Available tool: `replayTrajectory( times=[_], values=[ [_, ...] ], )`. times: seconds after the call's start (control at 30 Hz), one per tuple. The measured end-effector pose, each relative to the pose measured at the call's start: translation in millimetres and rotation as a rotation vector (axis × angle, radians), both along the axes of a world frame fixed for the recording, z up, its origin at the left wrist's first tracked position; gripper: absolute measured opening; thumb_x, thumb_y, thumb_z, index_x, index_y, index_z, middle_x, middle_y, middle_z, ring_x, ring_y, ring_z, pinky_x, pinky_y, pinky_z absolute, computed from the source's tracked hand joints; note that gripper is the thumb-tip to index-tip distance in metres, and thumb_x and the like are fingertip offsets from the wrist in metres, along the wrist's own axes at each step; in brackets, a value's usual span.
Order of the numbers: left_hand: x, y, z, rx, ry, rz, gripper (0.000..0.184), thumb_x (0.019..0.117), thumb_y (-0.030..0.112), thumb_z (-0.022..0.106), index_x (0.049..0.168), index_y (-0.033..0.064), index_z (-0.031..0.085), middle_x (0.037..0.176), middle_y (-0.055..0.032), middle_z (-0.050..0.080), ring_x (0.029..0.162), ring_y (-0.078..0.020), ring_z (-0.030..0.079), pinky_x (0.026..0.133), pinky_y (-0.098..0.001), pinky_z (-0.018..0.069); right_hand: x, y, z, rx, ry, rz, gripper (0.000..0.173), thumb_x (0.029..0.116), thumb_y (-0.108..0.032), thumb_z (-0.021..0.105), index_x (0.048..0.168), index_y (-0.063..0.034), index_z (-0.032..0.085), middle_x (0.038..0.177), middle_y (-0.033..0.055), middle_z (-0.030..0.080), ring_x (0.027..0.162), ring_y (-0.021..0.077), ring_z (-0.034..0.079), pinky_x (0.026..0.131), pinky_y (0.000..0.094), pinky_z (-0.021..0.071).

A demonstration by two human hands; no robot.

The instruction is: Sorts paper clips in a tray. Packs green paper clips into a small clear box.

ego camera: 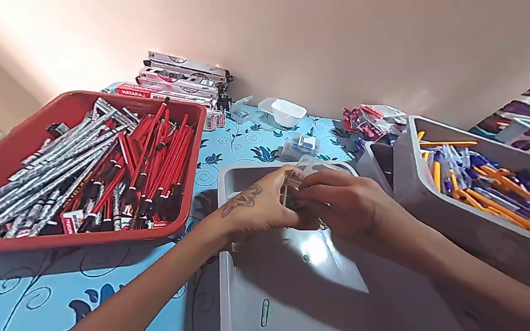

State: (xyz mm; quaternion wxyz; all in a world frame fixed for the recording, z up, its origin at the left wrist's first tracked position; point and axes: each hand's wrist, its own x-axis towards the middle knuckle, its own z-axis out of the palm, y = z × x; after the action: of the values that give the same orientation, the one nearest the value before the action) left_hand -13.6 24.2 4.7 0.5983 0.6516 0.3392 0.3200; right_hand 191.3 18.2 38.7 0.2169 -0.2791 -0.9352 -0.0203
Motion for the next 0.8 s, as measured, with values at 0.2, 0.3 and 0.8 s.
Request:
replayTrajectory(
  times=[0.2,0.3,0.8],
  values=[
    [-1.1,0.9,0.5,-0.048,-0.023,0.057,0.068,0.0777,-0.001,0.083,0.134,0.0126,0.048,0.11,-0.0015,0.071,0.097,-0.0071,0.071,0.081,-0.0223,0.0596,17.2,-9.5,15.8,0.169,0.071,-0.127,0.024,0.0954,-0.008,0.055,0.104,-0.0091,0.078,0.094,0.0035,0.072,0.079,0.007,0.067,0.064,0.019,0.0516],
    [-1.3,-0.3,3.2,-0.112,-0.012,0.154,0.074,0.0784,-0.002,0.082,0.139,0.0158,0.044,0.113,-0.0038,0.071,0.096,-0.0108,0.072,0.08,-0.0257,0.0609,24.2,-4.5,1.4,0.143,0.116,-0.174,0.023,0.0955,-0.01,0.057,0.102,-0.011,0.079,0.09,0.0023,0.072,0.072,0.0078,0.065,0.058,0.0213,0.0499],
    [-11.5,3.0,-2.4,-0.104,-0.073,0.101,0.077,0.0772,-0.009,0.076,0.141,0.0178,0.042,0.12,-0.0032,0.07,0.103,-0.0135,0.072,0.084,-0.0264,0.0617,26.6,12.8,-29.7,-0.056,0.116,-0.182,0.032,0.0996,-0.016,0.054,0.125,-0.0131,0.072,0.089,0.0039,0.062,0.064,0.0118,0.059,0.048,0.0257,0.0456]
  ],
)
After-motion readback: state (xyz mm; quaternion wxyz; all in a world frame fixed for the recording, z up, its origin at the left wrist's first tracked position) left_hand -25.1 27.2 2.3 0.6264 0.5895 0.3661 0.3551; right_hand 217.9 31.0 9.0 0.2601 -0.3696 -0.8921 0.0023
